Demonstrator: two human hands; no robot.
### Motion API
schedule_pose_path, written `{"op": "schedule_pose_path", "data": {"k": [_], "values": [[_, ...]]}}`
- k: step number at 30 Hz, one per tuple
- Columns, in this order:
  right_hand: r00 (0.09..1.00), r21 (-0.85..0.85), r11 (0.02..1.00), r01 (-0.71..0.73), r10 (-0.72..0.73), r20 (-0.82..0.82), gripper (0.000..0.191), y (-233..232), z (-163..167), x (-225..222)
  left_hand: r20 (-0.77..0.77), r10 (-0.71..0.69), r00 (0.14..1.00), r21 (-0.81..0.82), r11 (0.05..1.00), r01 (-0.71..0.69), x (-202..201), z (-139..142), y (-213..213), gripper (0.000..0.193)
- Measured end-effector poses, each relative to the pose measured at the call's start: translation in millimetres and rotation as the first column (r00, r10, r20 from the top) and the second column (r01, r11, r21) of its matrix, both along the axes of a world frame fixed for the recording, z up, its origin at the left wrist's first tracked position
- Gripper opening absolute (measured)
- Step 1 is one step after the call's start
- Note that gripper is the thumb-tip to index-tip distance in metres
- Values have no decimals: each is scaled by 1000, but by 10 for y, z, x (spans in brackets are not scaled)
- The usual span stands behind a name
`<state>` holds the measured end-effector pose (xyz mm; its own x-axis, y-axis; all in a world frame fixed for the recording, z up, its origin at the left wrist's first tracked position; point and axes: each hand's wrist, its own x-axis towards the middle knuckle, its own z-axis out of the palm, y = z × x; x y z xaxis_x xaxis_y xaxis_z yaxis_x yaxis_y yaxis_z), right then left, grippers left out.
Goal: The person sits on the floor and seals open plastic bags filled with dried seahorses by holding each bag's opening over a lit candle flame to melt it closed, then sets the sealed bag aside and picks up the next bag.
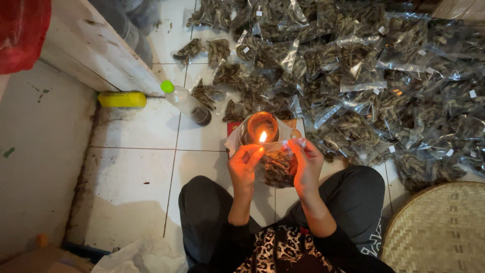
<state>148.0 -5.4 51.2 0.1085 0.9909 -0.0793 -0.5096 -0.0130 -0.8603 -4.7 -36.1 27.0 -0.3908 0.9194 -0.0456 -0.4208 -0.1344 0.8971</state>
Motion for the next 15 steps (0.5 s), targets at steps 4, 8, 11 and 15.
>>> {"op": "schedule_pose_path", "data": {"k": [4, 8, 11, 15], "values": [[999, -7, 1000, 26, -26, -24, 11, -38, 47, -12, 18, 39, 999, 10, 999, -40, 34, 60, -12, 18], [999, 5, 999, 42, -42, 4, 12, -43, 49, -23, 39, 48, 998, 25, 998, -49, 46, 84, -8, 18], [998, -22, 998, 61, -62, -3, 13, -37, 32, -19, 43, 31, 999, 38, 999, -32, 38, 92, -27, 15], [997, -28, 997, 69, -69, -21, 12, -51, 21, -3, 63, -7, 998, 10, 1000, 6, -13, 99, -60, 15]]}}
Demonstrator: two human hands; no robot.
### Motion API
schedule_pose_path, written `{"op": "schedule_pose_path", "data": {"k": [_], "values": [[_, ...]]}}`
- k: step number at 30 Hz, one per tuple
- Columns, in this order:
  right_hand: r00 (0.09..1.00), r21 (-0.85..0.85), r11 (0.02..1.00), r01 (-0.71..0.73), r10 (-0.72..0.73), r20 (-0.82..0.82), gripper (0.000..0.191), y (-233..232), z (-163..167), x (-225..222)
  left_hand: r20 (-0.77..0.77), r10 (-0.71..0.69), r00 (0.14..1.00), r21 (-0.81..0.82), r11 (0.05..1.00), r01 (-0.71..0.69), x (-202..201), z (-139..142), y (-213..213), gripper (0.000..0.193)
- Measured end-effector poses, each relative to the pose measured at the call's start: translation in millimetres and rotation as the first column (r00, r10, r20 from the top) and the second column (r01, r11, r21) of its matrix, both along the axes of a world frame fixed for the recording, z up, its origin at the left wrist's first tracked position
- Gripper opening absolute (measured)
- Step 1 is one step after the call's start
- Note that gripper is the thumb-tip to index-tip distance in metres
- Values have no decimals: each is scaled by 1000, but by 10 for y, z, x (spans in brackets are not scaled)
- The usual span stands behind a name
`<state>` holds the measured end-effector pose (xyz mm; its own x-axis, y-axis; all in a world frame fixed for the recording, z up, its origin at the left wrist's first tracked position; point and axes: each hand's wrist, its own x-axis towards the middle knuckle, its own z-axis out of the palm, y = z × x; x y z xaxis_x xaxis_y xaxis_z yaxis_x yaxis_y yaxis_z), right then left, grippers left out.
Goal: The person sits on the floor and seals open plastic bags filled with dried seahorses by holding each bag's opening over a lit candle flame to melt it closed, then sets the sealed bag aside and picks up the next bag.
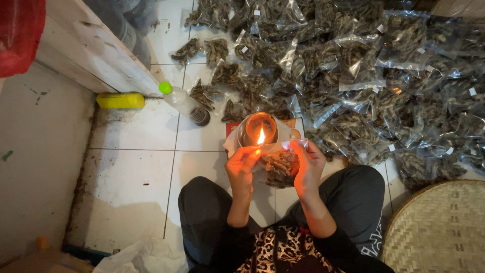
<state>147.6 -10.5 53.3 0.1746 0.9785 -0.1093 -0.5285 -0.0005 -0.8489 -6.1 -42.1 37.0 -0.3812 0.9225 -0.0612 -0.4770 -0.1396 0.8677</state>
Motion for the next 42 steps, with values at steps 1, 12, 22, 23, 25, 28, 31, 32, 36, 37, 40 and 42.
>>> {"op": "schedule_pose_path", "data": {"k": [1, 12, 22, 23, 25, 28, 31, 32, 36, 37, 40, 42], "values": [[1000, -3, 1000, 5, -5, 14, 13, -4, 0, 0, -2, 3, 1000, -4, 1000, -3, -8, -2, 9, 15], [999, 43, 999, 28, -29, 27, 10, -17, -55, 27, 30, 53, 998, 24, 998, -54, 50, -29, 36, 15], [991, 45, 991, 128, -127, -29, 6, -43, -148, 2, 62, 54, 997, 33, 998, -56, 109, -10, 41, 16], [991, 64, 989, 133, -132, -21, 7, -54, -142, -3, 57, 50, 997, 42, 998, -52, 108, -12, 32, 16], [991, -8, 991, 130, -130, -10, 10, -82, -128, -4, 67, 41, 997, 45, 998, -44, 105, -18, 29, 17], [989, 11, 990, 142, -142, -27, 10, -101, -114, -22, 68, 41, 997, 50, 998, -44, 104, -21, 23, 16], [987, 46, 987, 151, -148, -61, 9, -111, -117, -56, 68, 42, 997, 49, 998, -45, 102, -12, 17, 14], [986, 50, 987, 153, -149, -72, 9, -113, -120, -66, 68, 41, 997, 48, 998, -45, 101, -4, 16, 14], [981, -18, 986, 164, -165, -101, 9, -118, -129, -84, 70, 47, 996, 69, 996, -52, 111, 22, 11, 14], [980, 1, 985, 173, -172, -96, 9, -117, -127, -85, 68, 51, 996, 69, 996, -56, 115, 24, 9, 14], [983, -18, 986, 167, -168, -80, 11, -129, -109, -79, 57, 64, 996, 57, 996, -67, 120, 12, 10, 14], [981, -41, 985, 166, -169, -90, 12, -132, -97, -83, 53, 65, 996, 53, 996, -68, 120, -11, 18, 15]]}}
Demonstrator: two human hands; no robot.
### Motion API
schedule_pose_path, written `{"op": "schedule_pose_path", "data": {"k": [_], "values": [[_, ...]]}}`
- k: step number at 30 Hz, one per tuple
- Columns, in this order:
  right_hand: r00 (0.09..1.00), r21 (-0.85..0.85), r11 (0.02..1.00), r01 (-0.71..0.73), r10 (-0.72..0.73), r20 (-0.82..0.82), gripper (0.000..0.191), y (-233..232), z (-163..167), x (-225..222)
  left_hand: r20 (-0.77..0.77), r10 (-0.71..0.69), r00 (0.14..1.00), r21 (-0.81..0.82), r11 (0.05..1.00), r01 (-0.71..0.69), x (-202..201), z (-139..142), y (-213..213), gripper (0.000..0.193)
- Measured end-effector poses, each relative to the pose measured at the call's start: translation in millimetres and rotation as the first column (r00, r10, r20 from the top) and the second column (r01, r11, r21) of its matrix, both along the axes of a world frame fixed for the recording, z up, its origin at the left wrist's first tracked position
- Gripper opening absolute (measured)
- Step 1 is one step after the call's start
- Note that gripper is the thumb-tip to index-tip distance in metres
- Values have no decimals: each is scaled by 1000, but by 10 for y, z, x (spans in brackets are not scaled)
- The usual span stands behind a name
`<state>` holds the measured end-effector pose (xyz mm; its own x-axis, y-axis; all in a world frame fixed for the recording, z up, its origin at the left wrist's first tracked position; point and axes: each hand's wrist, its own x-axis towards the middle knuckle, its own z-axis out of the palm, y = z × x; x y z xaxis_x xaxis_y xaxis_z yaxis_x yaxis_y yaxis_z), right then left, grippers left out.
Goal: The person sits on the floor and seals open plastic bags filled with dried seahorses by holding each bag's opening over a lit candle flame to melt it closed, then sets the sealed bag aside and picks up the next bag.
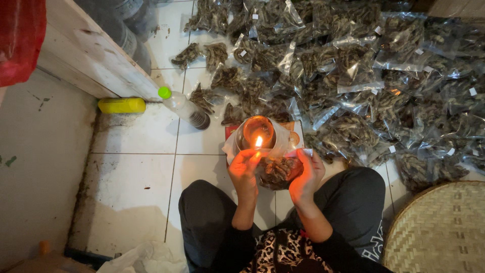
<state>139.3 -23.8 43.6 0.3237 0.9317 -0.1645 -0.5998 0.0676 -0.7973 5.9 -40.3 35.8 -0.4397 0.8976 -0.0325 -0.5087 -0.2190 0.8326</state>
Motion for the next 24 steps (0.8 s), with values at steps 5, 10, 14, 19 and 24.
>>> {"op": "schedule_pose_path", "data": {"k": [5, 10, 14, 19, 24], "values": [[999, 38, 999, 35, -34, -30, 12, 2, -23, -12, -4, -9, 1000, 49, 999, 10, -1, -75, 17, 13], [998, 3, 1000, 19, -19, -54, 12, -4, -70, -17, -30, 3, 1000, 27, 1000, -2, -7, -126, 9, 12], [998, 154, 987, 54, -59, 29, 10, 30, 69, -44, -72, -35, 997, -25, 999, 33, -36, -125, -54, 10], [481, 435, 876, -209, -295, 825, 36, 10, 488, 156, -353, -26, 935, 73, 996, 56, -22, -15, -208, 8], [241, 284, 729, -623, -166, 956, 21, -39, 675, 177, -558, 16, 829, 120, 991, 62, 24, 125, -355, 12]]}}
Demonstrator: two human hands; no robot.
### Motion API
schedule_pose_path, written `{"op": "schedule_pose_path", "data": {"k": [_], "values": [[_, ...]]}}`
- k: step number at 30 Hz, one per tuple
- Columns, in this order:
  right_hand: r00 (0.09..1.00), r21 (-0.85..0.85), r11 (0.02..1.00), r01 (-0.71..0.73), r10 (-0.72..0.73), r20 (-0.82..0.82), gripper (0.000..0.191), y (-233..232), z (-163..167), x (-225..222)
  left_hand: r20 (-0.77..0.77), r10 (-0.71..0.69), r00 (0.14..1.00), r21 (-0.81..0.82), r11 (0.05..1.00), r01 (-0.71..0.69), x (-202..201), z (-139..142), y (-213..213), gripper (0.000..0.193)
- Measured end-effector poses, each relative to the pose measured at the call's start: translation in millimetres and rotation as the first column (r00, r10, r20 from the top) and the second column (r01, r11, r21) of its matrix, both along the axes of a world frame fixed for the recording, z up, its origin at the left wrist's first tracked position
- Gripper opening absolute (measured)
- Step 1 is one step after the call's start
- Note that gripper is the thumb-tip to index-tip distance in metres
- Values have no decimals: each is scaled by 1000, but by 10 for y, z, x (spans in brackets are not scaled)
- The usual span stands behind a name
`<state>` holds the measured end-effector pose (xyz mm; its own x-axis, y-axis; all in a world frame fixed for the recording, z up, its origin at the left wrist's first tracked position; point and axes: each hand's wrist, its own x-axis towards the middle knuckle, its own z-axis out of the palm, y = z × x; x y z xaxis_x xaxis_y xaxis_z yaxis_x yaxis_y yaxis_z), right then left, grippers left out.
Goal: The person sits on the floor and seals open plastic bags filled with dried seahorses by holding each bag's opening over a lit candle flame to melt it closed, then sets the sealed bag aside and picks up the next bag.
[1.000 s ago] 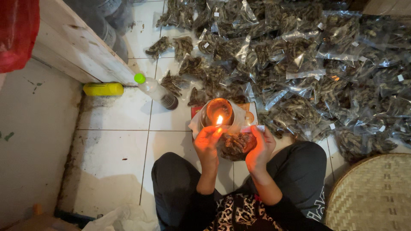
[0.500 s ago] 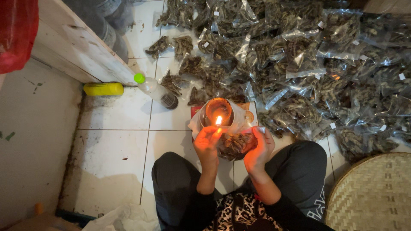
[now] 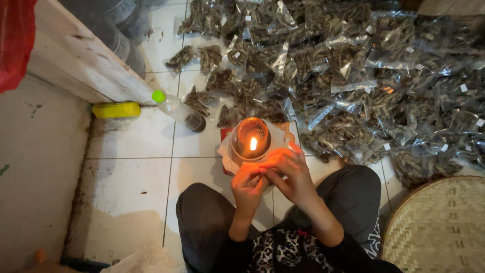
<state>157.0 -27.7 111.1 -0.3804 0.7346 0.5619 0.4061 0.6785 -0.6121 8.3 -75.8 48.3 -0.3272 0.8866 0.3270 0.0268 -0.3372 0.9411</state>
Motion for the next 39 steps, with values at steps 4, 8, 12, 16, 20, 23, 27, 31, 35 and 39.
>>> {"op": "schedule_pose_path", "data": {"k": [4, 8, 12, 16, 20, 23, 27, 31, 35, 39], "values": [[999, -82, 997, 6, -10, -52, 13, 69, -58, 112, -28, 78, 997, 50, 996, -76, -91, 19, -33, 12], [992, -192, 974, 122, -117, 37, 6, 25, -212, 534, 78, 61, 995, 44, 997, -64, -219, 21, -117, 11], [948, -393, 864, 314, -305, 86, 10, -221, -532, 943, 119, 45, 992, 18, 999, -47, -320, 57, -211, 12], [702, -151, 686, 712, -703, 116, 32, -399, -851, 1519, 147, 19, 989, 100, 994, -34, -387, 70, -208, 12], [238, 250, 277, 928, -955, 177, 57, -556, -1010, 2014, 167, 21, 986, 65, 997, -32, -356, 72, -202, 13], [264, -243, 139, 960, -738, 621, 47, -651, -1025, 2082, 146, 1, 989, 60, 998, -9, -319, 90, -207, 11], [383, -323, 216, 921, -647, 660, 36, -877, -1047, 2004, 156, -31, 987, 82, 996, 18, -294, 93, -215, 12], [568, -372, 432, 822, -677, 469, 48, -1424, -1124, 2022, 207, -66, 976, 102, 994, 45, -215, 36, -203, 13], [463, -377, 270, 886, -506, 728, 58, -1866, -1137, 2261, 234, -90, 968, 114, 991, 65, -30, 2, -196, 14], [315, -231, 236, 944, -434, 844, 69, -1632, -987, 2442, 288, -161, 944, 25, 987, 161, 133, 61, -186, 12]]}}
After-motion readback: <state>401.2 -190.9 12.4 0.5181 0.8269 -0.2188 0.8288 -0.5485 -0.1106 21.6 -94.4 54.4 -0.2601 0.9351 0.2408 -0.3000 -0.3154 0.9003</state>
